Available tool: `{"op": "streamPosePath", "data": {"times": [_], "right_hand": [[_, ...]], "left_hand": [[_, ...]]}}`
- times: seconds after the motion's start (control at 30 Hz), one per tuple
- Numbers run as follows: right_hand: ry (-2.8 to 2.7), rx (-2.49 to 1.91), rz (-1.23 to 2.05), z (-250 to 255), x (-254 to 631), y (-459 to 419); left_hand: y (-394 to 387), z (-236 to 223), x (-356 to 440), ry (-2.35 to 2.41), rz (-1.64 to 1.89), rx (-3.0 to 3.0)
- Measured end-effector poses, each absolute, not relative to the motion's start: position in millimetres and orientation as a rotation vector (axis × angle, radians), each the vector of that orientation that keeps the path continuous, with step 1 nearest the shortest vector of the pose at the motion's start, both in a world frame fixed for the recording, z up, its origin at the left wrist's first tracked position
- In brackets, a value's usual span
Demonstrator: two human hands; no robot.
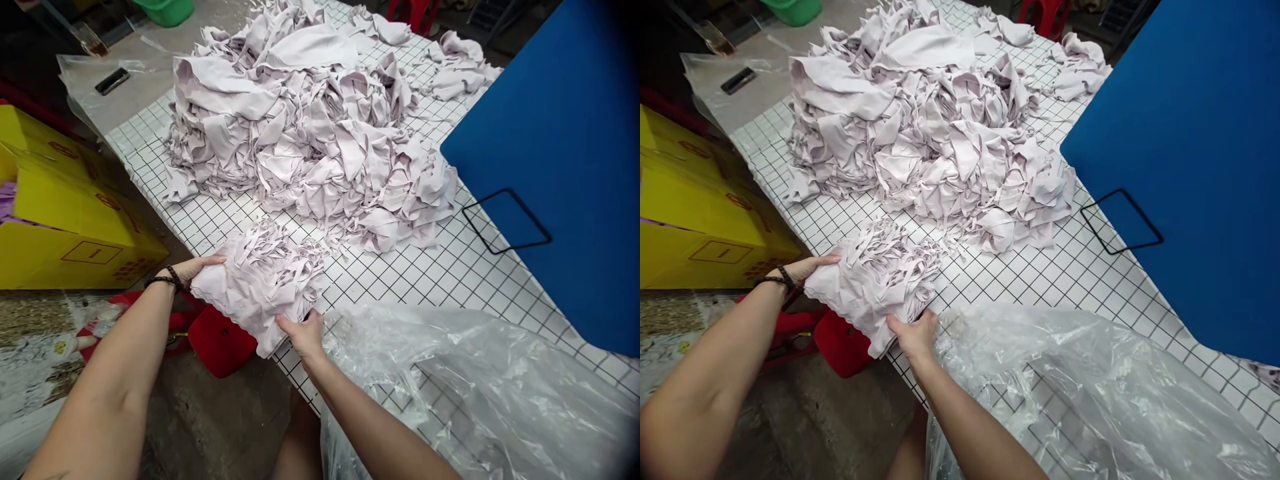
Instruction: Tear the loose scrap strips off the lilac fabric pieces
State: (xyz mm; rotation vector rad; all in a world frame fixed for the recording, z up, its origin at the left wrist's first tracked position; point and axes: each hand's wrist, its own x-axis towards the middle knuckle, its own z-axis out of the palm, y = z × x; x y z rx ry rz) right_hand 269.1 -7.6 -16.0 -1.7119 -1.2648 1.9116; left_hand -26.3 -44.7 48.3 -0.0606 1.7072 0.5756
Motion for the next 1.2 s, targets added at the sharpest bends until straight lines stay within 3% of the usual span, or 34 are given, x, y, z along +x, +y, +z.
{"op": "streamPosePath", "data": {"times": [0.37,0.7,0.97,1.2], "right_hand": [[-1.661,-1.132,2.034,-6,296,-7],[-1.608,-1.204,1.831,-24,288,-14],[-1.127,-1.535,2.039,-17,273,5],[-1.087,-1.522,2.063,27,269,37]], "left_hand": [[-46,40,-20,1.763,0.638,0.054],[-39,48,-9,1.831,0.635,0.058],[-44,37,-9,1.94,0.695,0.081],[-19,93,18,1.977,0.721,0.15]]}}
